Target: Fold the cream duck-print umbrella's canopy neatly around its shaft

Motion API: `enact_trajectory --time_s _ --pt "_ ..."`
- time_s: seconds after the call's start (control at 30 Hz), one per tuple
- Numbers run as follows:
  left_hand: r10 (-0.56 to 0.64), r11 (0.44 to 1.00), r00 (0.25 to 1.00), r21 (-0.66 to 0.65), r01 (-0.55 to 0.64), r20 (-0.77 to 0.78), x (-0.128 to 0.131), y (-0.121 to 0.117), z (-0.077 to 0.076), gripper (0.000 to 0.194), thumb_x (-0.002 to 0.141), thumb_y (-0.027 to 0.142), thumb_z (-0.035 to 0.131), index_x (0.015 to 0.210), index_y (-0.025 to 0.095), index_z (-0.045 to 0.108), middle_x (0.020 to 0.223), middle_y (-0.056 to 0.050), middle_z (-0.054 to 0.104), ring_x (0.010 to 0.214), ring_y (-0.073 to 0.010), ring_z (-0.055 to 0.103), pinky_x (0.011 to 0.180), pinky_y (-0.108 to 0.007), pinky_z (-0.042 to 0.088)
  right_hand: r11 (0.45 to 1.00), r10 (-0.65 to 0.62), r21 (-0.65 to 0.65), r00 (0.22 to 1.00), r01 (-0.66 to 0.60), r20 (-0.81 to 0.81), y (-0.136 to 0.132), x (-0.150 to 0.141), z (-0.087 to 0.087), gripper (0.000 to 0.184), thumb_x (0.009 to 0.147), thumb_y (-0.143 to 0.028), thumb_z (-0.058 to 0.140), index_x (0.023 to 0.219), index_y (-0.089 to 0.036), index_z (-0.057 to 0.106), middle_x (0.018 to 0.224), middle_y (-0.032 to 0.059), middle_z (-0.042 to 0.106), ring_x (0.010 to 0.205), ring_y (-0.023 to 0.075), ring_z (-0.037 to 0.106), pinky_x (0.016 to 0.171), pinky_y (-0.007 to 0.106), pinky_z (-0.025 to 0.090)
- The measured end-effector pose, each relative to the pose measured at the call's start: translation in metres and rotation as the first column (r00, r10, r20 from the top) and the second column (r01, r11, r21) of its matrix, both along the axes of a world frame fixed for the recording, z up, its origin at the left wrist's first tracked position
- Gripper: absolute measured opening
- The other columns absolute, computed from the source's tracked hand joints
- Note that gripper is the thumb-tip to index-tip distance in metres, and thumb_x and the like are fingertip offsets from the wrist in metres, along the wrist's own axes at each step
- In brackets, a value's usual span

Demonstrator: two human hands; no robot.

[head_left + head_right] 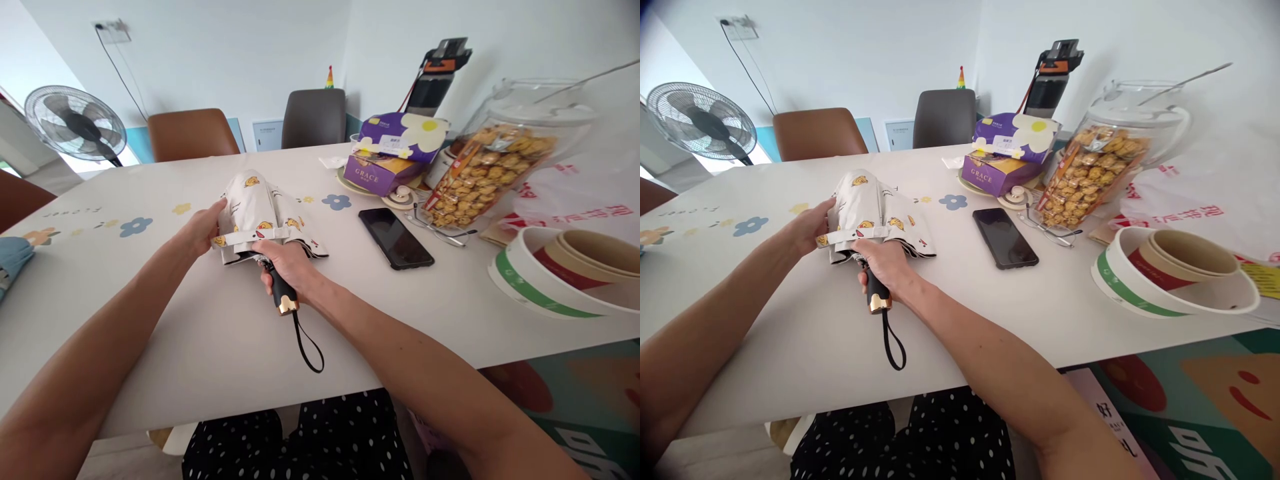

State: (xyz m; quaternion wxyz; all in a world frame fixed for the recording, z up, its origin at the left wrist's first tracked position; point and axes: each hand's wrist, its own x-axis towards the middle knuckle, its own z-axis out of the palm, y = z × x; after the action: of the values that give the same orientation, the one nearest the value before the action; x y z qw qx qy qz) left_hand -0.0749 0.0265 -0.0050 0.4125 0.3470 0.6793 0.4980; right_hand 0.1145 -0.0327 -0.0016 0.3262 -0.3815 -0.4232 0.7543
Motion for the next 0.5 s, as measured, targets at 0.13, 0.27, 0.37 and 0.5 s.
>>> enact_trajectory --time_s 0.13,0.27,0.37,0.5 --pt "0.012 0.999 1.0 0.045 -0.012 -0.008 0.01 -0.002 -0.002 0.014 0.069 0.03 0.06 0.07 0.017 0.053 0.061 -0.001 0.056 0.055 -0.0148 0.054 0.051 -0.027 0.044 0.999 -0.019 -0.029 0.998 0.017 -0.06 0.001 0.002 0.003 0.02 0.068 -0.029 0.06 0.068 -0.019 0.043 0.052 -0.0044 0.045 0.034 0.0082 0.043 0.026 0.021 0.038" --pt "0.051 0.995 0.955 0.096 -0.023 -0.292 0.013 -0.004 -0.008 0.015 0.069 0.027 0.056 0.061 0.018 0.048 0.051 0.002 0.046 0.047 -0.0109 0.043 0.044 -0.023 0.033 0.998 0.022 -0.061 0.994 -0.029 -0.109 -0.001 0.004 0.005 0.021 0.069 -0.03 0.061 0.066 -0.017 0.045 0.054 -0.0032 0.047 0.035 0.0065 0.043 0.028 0.02 0.039" --pt "0.029 0.996 0.872 0.087 0.015 -0.489 0.013 -0.005 -0.016 0.014 0.07 0.026 0.051 0.059 0.018 0.048 0.053 0.002 0.045 0.049 -0.0102 0.038 0.044 -0.022 0.029 0.998 0.047 -0.04 0.992 -0.052 -0.118 -0.002 0.005 0.005 0.021 0.069 -0.03 0.061 0.065 -0.017 0.046 0.052 -0.0028 0.047 0.036 0.007 0.044 0.03 0.02 0.04" --pt "-0.01 0.995 0.898 0.088 0.054 -0.44 0.012 -0.003 -0.026 0.012 0.071 0.028 0.048 0.063 0.019 0.049 0.054 0.002 0.044 0.048 -0.0109 0.037 0.045 -0.023 0.029 0.997 0.07 -0.038 0.995 -0.073 -0.075 -0.002 0.005 0.006 0.024 0.069 -0.034 0.061 0.063 -0.017 0.045 0.046 -0.0035 0.045 0.034 0.0076 0.042 0.03 0.02 0.039"
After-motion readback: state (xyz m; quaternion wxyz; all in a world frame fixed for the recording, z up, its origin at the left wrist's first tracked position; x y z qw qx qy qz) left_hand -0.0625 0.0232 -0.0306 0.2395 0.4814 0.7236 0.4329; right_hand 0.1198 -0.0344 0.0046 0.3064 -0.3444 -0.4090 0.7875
